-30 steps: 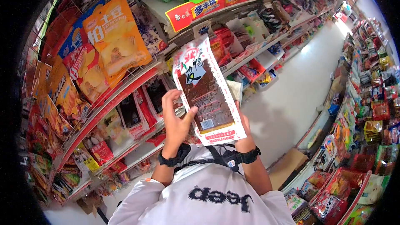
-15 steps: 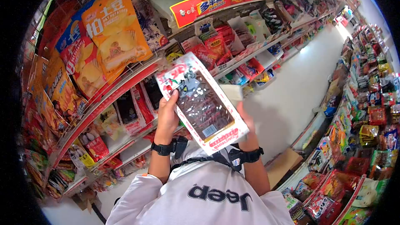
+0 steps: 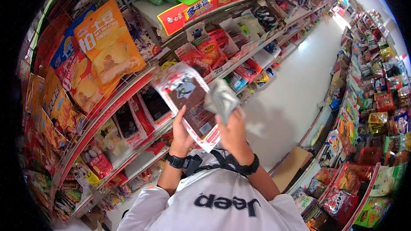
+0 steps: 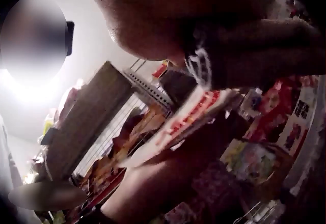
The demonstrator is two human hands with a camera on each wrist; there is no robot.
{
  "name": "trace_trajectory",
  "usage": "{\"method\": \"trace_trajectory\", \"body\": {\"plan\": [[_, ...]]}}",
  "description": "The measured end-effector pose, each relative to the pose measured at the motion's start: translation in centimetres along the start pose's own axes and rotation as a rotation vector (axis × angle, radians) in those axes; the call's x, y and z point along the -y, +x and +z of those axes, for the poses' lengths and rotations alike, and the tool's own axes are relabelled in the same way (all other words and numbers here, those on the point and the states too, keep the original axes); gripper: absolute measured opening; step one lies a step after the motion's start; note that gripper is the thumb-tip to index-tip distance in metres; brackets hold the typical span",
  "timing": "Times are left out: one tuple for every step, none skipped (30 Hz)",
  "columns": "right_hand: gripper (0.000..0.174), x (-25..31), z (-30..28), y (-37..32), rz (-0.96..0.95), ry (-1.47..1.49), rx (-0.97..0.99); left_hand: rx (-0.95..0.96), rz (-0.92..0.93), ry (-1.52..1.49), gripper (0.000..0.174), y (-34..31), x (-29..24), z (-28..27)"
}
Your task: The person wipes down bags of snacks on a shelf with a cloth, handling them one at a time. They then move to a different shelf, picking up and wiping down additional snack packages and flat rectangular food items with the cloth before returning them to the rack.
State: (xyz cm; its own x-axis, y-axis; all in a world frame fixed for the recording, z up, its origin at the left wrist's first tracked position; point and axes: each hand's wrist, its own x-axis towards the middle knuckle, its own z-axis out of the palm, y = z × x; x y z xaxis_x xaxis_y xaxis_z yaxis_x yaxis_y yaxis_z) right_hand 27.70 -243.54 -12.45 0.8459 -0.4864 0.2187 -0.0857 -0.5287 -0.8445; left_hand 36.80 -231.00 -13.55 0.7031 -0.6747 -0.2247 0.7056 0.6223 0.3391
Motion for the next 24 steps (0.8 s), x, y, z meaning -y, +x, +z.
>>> {"method": "trace_trajectory", "body": {"plan": [[0.032, 1.0, 0.6, 0.0, -0.105, -0.074, 0.007, 0.026, -0.008, 0.018, 0.039, 0.0, 0.1, 0.5], [0.035, 1.9, 1.0, 0.1, -0.213, -0.147, 0.018, 0.051, -0.012, 0.037, 0.043, 0.1, 0.2, 0.8], [0.037, 2.2, 1.2, 0.0, -0.213, -0.19, 0.042, 0.118, 0.016, 0.082, 0.051, 0.2, 0.4, 0.6], [0.038, 2.5, 1.4, -0.1, -0.214, -0.233, 0.067, 0.111, 0.018, 0.052, 0.052, 0.3, 0.6, 0.4], [0.04, 2.8, 1.4, -0.1, -0.215, -0.276, 0.092, 0.106, 0.022, 0.021, 0.053, 0.3, 0.8, 0.2], [0.04, 3.1, 1.4, -0.1, -0.254, -0.318, 0.121, 0.103, 0.027, -0.01, 0.055, 0.4, 0.9, 0.0], [0.04, 3.5, 1.3, -0.1, -0.293, -0.362, 0.15, 0.094, 0.086, 0.032, 0.057, 0.5, 0.9, -0.4], [0.041, 3.7, 1.1, -0.1, -0.33, -0.407, 0.181, 0.074, 0.114, 0.003, 0.056, 0.2, 0.2, 0.3], [0.04, 3.9, 0.8, -0.2, -0.376, -0.41, 0.209, 0.068, 0.178, 0.021, 0.056, 0.4, -0.5, 0.2], [0.039, 3.6, 0.6, -0.2, -0.409, -0.427, 0.264, 0.06, 0.24, 0.04, 0.055, 0.6, -1.3, 0.1], [0.037, 2.9, 0.2, -0.2, -0.442, -0.443, 0.321, 0.055, 0.3, 0.008, 0.056, 0.0, -2.3, 1.5], [0.036, 2.5, -0.1, -0.1, -0.478, -0.458, 0.378, 0.035, 0.328, 0.032, 0.057, 0.3, -3.2, 0.5], [0.027, 2.6, -0.4, -0.2, -0.528, -0.464, 0.307, 0.077, 0.312, -0.029, 0.057, 0.5, -4.0, -0.4], [0.024, 2.2, -0.5, -0.4, -0.256, -0.293, 0.356, 0.116, 0.299, -0.092, 0.058, 0.5, -4.6, -1.0], [0.023, 1.5, -0.6, -0.7, 0.021, -0.122, 0.399, 0.107, 0.262, -0.129, 0.057, 0.3, -5.0, -1.2], [0.022, 0.6, -0.6, -0.9, 0.301, 0.049, 0.433, 0.096, 0.261, -0.117, 0.055, 0.2, -5.0, -1.5], [0.023, -0.9, -0.5, -0.8, 0.375, 0.153, 0.334, 0.088, 0.259, -0.105, 0.052, 0.4, -4.9, -2.0], [0.025, -2.7, -0.3, -0.6, 0.447, 0.256, 0.233, 0.08, 0.256, -0.093, 0.05, 0.5, -4.7, -2.3], [0.026, -3.8, -0.3, -0.2, 0.516, 0.357, 0.13, 0.044, 0.274, -0.064, 0.049, 0.6, -4.4, -2.3], [0.026, -4.0, -0.7, 0.2, 0.474, 0.402, 0.096, 0.103, 0.209, -0.078, 0.048, 0.5, -4.3, -2.2], [0.025, -4.0, -1.0, 0.4, 0.436, 0.447, 0.059, 0.14, 0.203, -0.111, 0.049, 0.4, -4.1, -2.2], [0.025, -4.0, -1.2, 0.6, 0.4, 0.491, 0.019, 0.177, 0.194, -0.143, 0.049, 0.5, -3.9, -2.1], [0.027, -4.0, -0.7, 0.9, 0.319, 0.412, -0.05, 0.189, 0.182, -0.199, 0.051, 0.9, -3.7, -2.3], [0.025, -3.5, -0.5, 1.0, 0.187, 0.273, -0.074, 0.173, 0.177, -0.209, 0.053, 1.1, -3.3, -2.3]]}}
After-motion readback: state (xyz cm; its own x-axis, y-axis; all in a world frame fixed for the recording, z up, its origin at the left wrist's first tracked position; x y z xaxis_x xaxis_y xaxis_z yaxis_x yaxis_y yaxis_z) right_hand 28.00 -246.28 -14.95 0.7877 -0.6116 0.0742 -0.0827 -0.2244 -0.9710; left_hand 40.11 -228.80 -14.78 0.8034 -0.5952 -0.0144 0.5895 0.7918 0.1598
